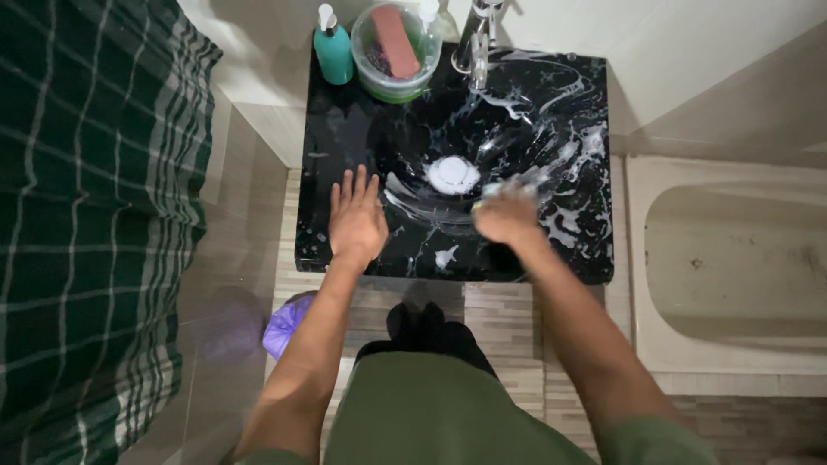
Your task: The person cleans a bathroom sink and surrounding counter by hand with a sponge and soapy water, wiping the surfaces and the faucet.
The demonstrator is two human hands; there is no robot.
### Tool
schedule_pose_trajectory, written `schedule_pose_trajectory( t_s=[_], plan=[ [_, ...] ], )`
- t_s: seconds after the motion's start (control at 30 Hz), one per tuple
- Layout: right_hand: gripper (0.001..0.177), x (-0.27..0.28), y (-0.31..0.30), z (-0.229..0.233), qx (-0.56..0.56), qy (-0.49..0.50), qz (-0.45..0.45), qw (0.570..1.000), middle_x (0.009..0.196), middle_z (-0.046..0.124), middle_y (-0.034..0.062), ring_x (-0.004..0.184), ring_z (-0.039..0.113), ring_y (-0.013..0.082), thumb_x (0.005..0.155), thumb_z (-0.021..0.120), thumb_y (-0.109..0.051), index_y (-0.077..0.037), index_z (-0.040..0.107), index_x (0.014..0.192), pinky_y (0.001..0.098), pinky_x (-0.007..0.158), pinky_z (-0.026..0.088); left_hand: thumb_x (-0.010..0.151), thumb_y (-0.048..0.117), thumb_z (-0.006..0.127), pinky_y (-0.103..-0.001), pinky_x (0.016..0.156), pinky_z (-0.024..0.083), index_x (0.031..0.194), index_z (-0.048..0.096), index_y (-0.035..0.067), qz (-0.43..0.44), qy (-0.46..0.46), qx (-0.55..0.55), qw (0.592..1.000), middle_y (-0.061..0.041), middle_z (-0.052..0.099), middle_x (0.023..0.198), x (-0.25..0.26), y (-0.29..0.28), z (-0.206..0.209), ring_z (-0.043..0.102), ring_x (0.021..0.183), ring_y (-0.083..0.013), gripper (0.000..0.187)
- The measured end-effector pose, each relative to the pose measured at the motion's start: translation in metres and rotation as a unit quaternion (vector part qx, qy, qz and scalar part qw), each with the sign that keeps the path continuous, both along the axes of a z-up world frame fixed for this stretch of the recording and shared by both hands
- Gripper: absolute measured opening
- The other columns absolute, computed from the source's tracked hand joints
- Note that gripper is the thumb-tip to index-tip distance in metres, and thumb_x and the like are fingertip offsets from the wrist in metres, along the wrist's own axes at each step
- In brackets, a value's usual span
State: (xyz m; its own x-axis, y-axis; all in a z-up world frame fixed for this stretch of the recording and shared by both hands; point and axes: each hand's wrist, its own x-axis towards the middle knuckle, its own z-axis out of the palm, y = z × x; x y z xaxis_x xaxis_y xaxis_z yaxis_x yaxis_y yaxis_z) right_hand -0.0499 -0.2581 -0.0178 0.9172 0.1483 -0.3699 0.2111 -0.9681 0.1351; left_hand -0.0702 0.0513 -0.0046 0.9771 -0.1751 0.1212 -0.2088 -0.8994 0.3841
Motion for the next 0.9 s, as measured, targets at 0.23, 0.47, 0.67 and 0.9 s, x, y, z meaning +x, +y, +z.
schedule_pose_trajectory(
  t_s=[0.23,0.47,0.67,0.9],
  plan=[
    [0.044,0.012,0.133,-0.052,0.464,-0.111,0.115,0.871,0.137,0.056,0.0345,0.124,0.053,0.0496,0.101,0.044,-0.018,0.011,0.056,0.133,0.0516,0.103,0.043,0.100,0.022,0.045,-0.049,0.126,0.017,0.147,0.052,0.005,0.006,-0.002,-0.017,1.000,-0.016,0.037,0.163,0.000,0.001,-0.002,0.028,0.153,-0.0357,0.051],
    [0.048,0.014,0.085,-0.039,0.267,0.113,-0.015,0.957,0.135,0.066,0.0190,0.126,0.062,0.0376,0.106,0.035,-0.034,-0.005,0.068,0.125,0.0474,0.109,0.048,0.098,0.026,0.046,-0.050,0.125,0.017,0.146,0.054,0.005,0.002,0.001,-0.007,1.000,-0.019,0.037,0.162,0.000,-0.001,0.001,0.028,0.152,-0.0374,0.053],
    [0.055,-0.010,0.055,0.026,0.099,0.077,-0.058,0.990,0.135,0.062,0.0153,0.124,0.059,0.0367,0.098,0.029,-0.040,-0.014,0.062,0.132,0.0579,0.100,0.045,0.099,0.034,0.048,-0.050,0.125,0.017,0.139,0.061,0.011,-0.004,-0.010,-0.029,1.000,-0.018,0.039,0.162,-0.001,-0.007,0.009,0.029,0.152,-0.0382,0.047],
    [0.054,-0.013,0.095,0.003,0.368,0.068,-0.045,0.926,0.143,0.055,0.0215,0.127,0.055,0.0424,0.105,0.029,-0.040,-0.007,0.047,0.143,0.0527,0.104,0.046,0.105,0.030,0.045,-0.050,0.128,0.020,0.140,0.063,0.012,-0.087,-0.011,-0.087,0.992,-0.014,0.056,0.152,0.001,-0.044,-0.008,0.044,0.146,-0.0318,0.043]
  ],
)
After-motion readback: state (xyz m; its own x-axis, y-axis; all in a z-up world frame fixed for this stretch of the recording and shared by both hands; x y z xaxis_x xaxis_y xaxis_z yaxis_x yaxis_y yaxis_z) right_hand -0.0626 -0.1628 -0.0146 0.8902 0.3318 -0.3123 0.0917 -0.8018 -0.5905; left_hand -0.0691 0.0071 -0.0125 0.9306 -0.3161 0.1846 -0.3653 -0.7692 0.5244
